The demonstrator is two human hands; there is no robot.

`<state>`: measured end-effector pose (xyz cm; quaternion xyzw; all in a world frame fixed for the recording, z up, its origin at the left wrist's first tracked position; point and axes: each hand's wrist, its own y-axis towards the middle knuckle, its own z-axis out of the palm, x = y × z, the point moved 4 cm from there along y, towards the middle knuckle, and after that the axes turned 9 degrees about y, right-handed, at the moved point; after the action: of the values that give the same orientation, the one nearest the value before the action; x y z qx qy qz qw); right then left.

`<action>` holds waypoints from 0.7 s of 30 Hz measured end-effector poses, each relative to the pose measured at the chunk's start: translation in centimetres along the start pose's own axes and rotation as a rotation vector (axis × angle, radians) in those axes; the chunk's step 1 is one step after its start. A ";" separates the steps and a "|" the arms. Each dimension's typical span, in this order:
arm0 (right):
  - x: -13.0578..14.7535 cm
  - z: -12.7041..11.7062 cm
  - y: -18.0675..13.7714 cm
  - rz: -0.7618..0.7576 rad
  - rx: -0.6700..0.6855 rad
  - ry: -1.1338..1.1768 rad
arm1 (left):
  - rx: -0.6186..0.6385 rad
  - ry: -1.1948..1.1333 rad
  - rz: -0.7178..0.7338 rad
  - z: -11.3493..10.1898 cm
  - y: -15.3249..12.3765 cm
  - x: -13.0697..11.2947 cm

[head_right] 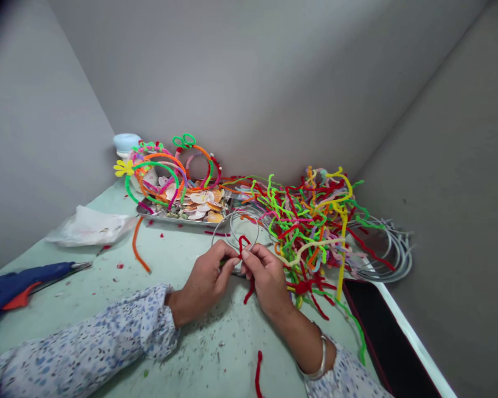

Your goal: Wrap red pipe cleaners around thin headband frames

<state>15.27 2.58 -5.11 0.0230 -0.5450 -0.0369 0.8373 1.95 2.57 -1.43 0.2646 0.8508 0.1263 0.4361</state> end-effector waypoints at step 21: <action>-0.1 0.2 0.3 0.041 0.014 0.058 | 0.022 0.013 0.002 0.3 -0.1 0.2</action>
<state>15.05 2.87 -5.06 0.0186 -0.5211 -0.0153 0.8531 2.05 2.60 -1.77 0.2693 0.8546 0.1192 0.4277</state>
